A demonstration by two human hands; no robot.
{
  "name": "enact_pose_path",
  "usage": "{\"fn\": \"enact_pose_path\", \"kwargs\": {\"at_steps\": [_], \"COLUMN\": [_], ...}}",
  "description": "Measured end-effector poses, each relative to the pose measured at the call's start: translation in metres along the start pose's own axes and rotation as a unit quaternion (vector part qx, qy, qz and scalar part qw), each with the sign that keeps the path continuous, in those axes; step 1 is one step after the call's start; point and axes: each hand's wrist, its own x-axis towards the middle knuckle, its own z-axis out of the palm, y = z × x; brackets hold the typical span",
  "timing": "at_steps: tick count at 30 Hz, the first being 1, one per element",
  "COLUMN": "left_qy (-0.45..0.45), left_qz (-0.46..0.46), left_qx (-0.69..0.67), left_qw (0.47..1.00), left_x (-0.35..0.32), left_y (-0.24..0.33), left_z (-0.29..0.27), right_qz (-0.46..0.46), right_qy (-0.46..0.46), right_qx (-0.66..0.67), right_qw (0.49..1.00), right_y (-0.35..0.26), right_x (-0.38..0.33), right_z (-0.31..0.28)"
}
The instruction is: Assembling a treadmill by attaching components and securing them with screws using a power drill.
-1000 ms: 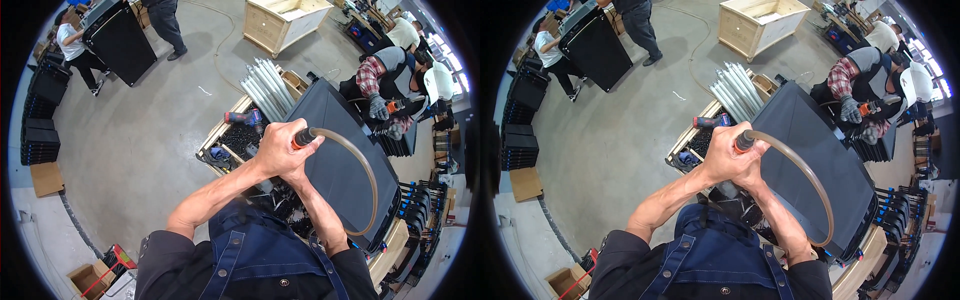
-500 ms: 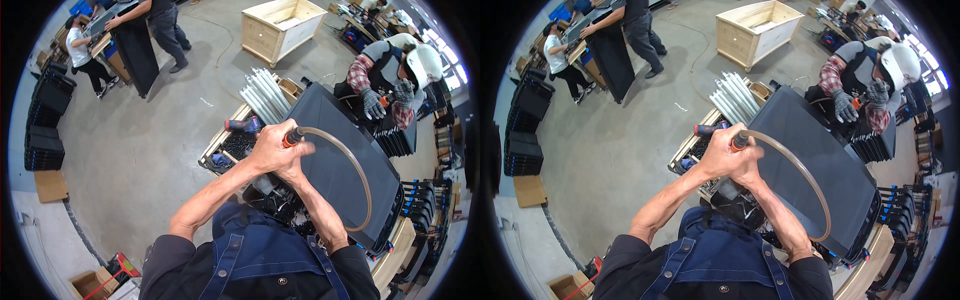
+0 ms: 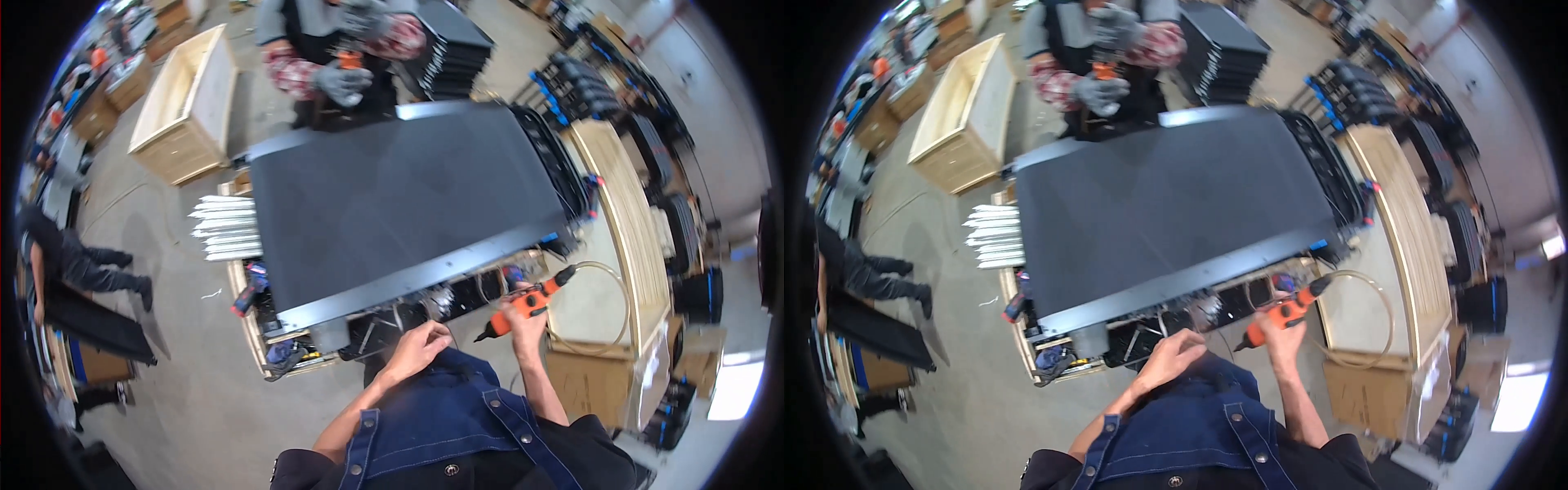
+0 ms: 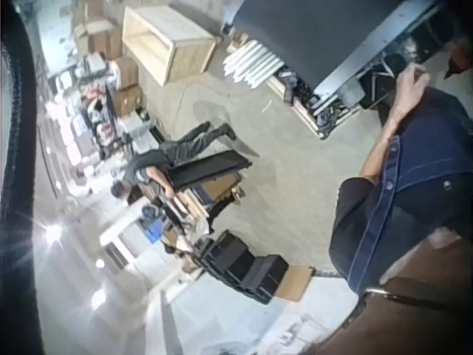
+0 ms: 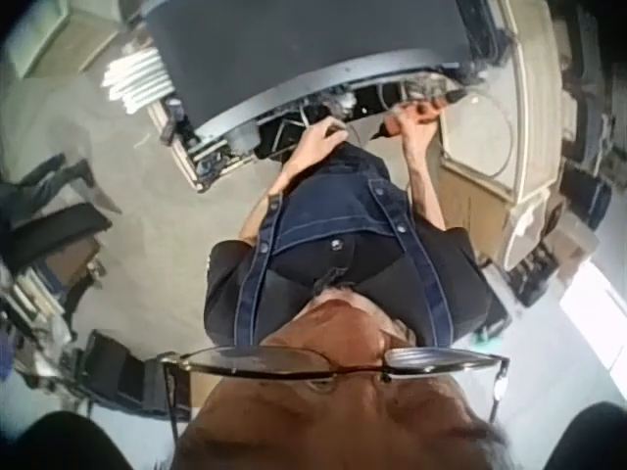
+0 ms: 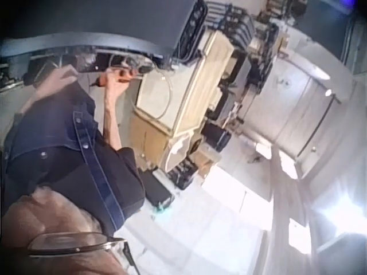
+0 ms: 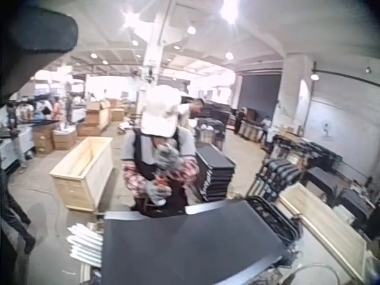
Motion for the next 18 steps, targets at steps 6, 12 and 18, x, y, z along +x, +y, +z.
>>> {"fn": "enact_pose_path", "kwargs": {"at_steps": [6, 12, 18], "left_qy": [-0.119, 0.061, 0.243], "left_qz": [-0.041, -0.056, -0.049], "left_qx": [0.108, 0.077, 0.056], "left_qw": [0.986, 0.994, 0.967], "left_x": [0.062, 0.136, 0.231], "left_y": [-0.023, -0.029, 0.061], "left_z": [0.081, 0.145, 0.216], "right_qz": [0.001, 0.005, 0.010], "right_qy": [0.314, 0.342, 0.199], "right_qx": [0.050, 0.001, -0.159], "right_qw": [0.948, 0.940, 0.967], "right_y": [0.082, 0.122, 0.206], "right_x": [0.036, 0.143, 0.291], "right_z": [-0.192, -0.318, -0.407]}}
